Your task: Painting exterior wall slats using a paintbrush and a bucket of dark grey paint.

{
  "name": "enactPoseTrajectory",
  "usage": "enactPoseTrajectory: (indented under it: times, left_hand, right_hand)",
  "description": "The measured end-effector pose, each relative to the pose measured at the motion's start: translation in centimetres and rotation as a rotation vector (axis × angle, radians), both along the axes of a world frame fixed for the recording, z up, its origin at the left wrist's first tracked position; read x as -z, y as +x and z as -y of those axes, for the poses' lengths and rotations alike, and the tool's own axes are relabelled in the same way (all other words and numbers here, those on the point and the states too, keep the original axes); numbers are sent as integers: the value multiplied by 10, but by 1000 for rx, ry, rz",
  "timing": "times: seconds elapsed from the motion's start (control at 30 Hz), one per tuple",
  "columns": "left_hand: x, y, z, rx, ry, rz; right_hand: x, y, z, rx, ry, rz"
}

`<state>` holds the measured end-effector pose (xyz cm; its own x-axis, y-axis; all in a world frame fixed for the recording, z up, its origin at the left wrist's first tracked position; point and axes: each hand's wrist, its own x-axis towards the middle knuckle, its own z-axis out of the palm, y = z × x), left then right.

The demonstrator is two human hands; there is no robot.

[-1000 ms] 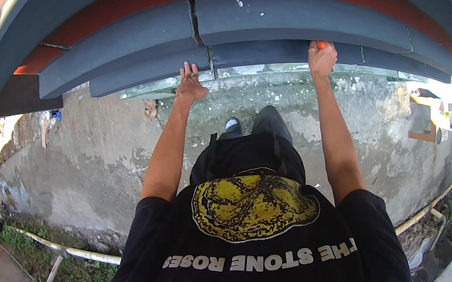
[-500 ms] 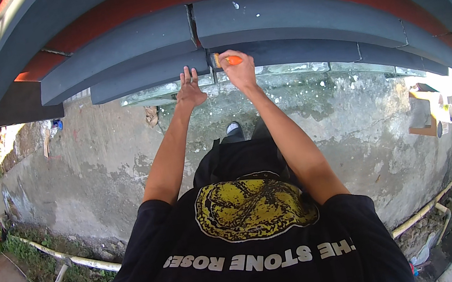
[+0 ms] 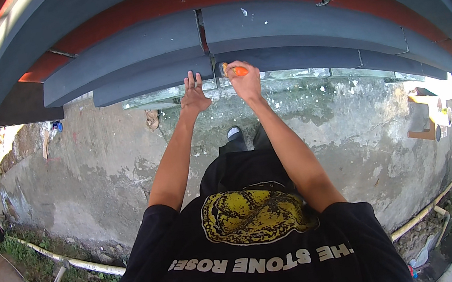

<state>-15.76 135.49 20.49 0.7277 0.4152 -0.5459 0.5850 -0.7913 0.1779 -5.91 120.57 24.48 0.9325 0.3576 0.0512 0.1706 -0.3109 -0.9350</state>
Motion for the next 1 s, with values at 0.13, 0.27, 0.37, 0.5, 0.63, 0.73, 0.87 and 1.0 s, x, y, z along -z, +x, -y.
enactPoseTrajectory:
  times: [0.13, 0.27, 0.37, 0.5, 0.63, 0.73, 0.87, 1.0]
  left_hand:
    - [1, -6, -4, -42, -14, 20]
    - [5, -7, -4, -23, -32, 55]
    - [8, -9, -3, -33, -37, 51]
    - [9, -6, 4, -34, 26, 30]
    - [10, -4, 8, -33, 59, 58]
    - [20, -13, 1, -46, 67, 63]
    - [0, 3, 13, -21, 101, 8]
    - [6, 12, 5, -76, 79, -40]
  right_hand:
    - [22, 42, 70, 143, 31, 17]
    - [27, 113, 217, 409, -241, 397]
    - [-6, 133, 284, 659, -504, 453]
    - [-5, 102, 262, 479, -292, 346]
    - [23, 24, 158, 150, -20, 84]
    - [5, -18, 59, -11, 74, -181]
    - [18, 22, 12, 75, 239, -346]
    - [35, 93, 71, 217, 297, -362]
